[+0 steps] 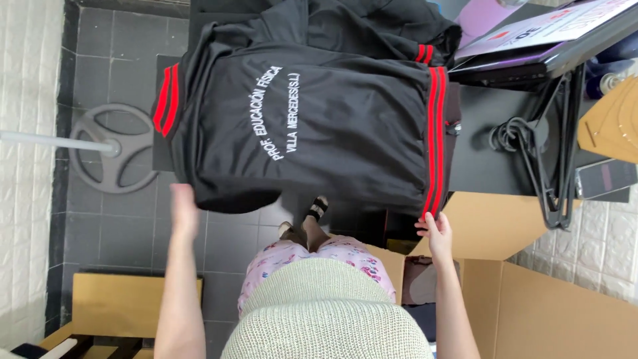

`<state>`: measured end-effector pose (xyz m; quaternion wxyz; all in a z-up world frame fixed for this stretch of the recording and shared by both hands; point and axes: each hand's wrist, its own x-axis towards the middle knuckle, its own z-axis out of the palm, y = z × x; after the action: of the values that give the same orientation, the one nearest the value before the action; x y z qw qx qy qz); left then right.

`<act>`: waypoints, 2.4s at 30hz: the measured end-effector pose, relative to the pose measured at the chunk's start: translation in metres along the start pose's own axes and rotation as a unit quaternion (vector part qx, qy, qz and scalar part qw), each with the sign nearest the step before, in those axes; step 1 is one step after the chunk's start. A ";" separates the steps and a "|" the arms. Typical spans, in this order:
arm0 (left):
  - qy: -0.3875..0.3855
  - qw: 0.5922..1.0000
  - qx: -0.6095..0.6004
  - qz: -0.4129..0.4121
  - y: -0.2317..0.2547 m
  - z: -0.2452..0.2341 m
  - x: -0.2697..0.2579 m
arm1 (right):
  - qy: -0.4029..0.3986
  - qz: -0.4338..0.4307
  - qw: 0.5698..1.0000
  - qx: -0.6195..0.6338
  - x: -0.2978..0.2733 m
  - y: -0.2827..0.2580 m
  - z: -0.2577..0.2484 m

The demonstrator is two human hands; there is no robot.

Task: Folding various clothing items on a desk and packing them into a cardboard box.

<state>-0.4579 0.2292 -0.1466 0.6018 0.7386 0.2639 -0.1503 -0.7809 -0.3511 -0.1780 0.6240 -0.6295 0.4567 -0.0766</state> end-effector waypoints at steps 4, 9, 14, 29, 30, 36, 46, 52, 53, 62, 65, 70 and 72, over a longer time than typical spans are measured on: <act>-0.192 0.966 0.173 -0.014 0.017 0.036 -0.058 | -0.009 -0.030 0.999 -0.012 -0.004 -0.002 0.002; -0.095 0.985 0.141 0.024 -0.073 0.008 -0.043 | -0.008 -0.068 0.997 0.028 -0.023 -0.022 -0.005; -0.028 0.998 0.051 0.036 -0.042 -0.039 -0.079 | -0.002 -0.086 0.994 0.067 -0.050 -0.032 0.001; -0.091 0.989 0.055 -0.100 0.175 -0.034 -0.131 | -0.055 -0.087 0.990 0.098 -0.030 -0.127 -0.027; -0.090 0.992 0.022 -0.088 0.186 -0.030 -0.123 | -0.090 -0.095 0.988 0.087 -0.026 -0.145 -0.029; -0.131 0.984 -0.075 -0.097 0.256 0.013 -0.046 | -0.077 0.015 0.996 -0.037 0.022 -0.248 0.003; -0.069 0.995 -0.029 0.068 0.164 0.071 0.108 | -0.023 -0.141 0.989 0.046 0.151 -0.159 0.062; 0.072 0.897 0.110 0.423 0.166 0.069 -0.020 | 0.090 -0.559 0.784 -0.255 0.049 -0.234 0.124; 0.114 0.883 0.113 0.441 0.150 0.062 -0.027 | 0.031 -0.603 0.726 -0.329 0.040 -0.238 0.136; 0.021 0.990 0.058 0.125 0.066 0.041 -0.076 | -0.090 -0.411 0.724 -0.547 0.043 -0.184 0.157; -0.112 0.984 0.116 0.074 0.037 0.036 -0.053 | -0.091 -0.423 0.730 -0.529 0.043 -0.185 0.157; -0.209 0.954 0.214 -0.029 0.137 0.047 -0.119 | -0.076 -0.440 0.739 -0.503 0.040 -0.183 0.160; -0.273 0.946 0.158 -0.070 0.144 0.049 -0.133 | -0.009 -0.512 0.742 -0.432 0.036 -0.179 0.166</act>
<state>-0.4798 0.1340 0.0301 0.5139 0.7348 0.1138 -0.4278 -0.5638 -0.2914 -0.0766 0.1558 -0.9714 0.0447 -0.1733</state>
